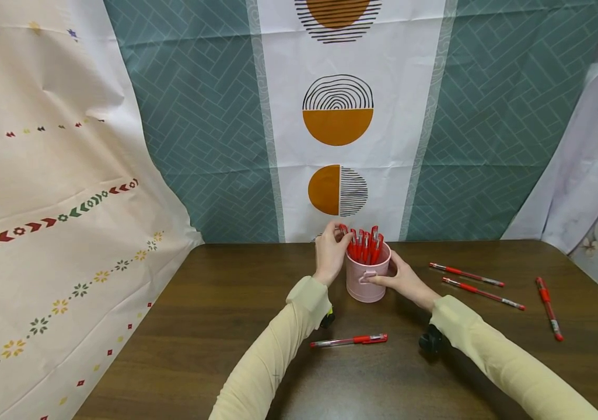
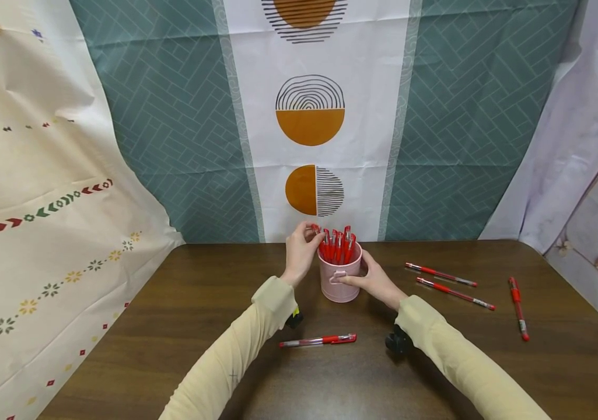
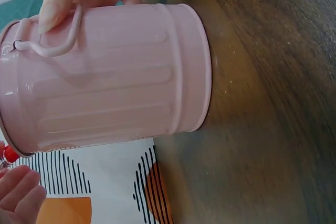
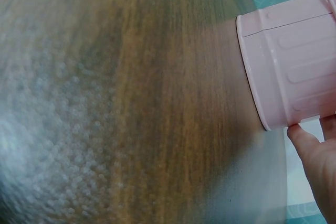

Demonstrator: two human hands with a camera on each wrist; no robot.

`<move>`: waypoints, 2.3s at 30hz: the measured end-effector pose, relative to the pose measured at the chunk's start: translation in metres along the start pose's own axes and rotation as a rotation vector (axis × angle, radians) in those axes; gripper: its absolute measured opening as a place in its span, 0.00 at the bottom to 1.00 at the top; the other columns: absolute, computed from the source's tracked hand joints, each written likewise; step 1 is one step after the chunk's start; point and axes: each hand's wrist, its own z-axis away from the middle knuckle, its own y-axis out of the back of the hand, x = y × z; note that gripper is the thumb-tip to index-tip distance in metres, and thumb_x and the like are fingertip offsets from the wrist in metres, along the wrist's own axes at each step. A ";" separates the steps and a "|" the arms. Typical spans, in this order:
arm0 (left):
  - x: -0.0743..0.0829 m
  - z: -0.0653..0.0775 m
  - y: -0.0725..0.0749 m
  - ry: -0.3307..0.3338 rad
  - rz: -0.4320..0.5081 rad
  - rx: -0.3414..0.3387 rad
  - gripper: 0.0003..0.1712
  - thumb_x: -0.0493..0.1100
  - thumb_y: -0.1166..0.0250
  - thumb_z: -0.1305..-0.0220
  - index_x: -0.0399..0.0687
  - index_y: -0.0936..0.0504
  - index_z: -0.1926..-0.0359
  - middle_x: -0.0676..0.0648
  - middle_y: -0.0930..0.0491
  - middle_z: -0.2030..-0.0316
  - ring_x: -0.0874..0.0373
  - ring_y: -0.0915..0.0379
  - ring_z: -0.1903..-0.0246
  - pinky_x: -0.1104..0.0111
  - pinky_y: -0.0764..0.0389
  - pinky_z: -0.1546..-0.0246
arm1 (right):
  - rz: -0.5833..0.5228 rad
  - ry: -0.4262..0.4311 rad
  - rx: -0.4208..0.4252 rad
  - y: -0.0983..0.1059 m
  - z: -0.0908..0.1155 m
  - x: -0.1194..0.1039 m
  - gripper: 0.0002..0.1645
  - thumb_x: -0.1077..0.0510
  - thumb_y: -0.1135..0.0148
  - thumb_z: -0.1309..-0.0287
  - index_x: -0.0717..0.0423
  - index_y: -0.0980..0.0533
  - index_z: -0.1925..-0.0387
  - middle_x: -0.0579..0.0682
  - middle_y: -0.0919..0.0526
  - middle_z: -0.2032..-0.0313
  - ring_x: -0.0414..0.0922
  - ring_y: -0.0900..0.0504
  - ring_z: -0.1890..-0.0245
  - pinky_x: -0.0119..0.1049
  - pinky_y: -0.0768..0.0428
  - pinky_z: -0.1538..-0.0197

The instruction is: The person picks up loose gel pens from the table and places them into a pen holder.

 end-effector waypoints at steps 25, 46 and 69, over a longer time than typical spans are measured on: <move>-0.003 0.007 0.000 0.061 -0.249 -0.047 0.15 0.48 0.30 0.50 0.44 0.20 0.65 0.51 0.19 0.73 0.61 0.25 0.73 0.71 0.25 0.73 | -0.010 -0.013 -0.014 -0.003 0.011 -0.028 0.53 0.54 0.34 0.50 0.55 0.56 0.31 0.61 0.44 0.37 0.58 0.46 0.38 0.54 0.41 0.44; 0.011 0.006 0.022 -0.211 -0.304 -0.051 0.22 0.47 0.36 0.42 0.40 0.26 0.50 0.45 0.24 0.54 0.54 0.27 0.55 0.68 0.29 0.55 | -0.053 -0.003 -0.035 0.001 0.006 -0.015 0.54 0.52 0.34 0.51 0.52 0.57 0.31 0.59 0.46 0.36 0.58 0.48 0.38 0.56 0.41 0.45; 0.030 0.030 0.042 -0.865 -0.478 -0.370 0.17 0.45 0.35 0.44 0.40 0.23 0.58 0.48 0.23 0.62 0.59 0.29 0.60 0.75 0.30 0.56 | 0.005 0.022 -0.007 -0.001 0.009 -0.029 0.50 0.56 0.35 0.49 0.60 0.54 0.33 0.64 0.43 0.39 0.60 0.43 0.41 0.54 0.38 0.46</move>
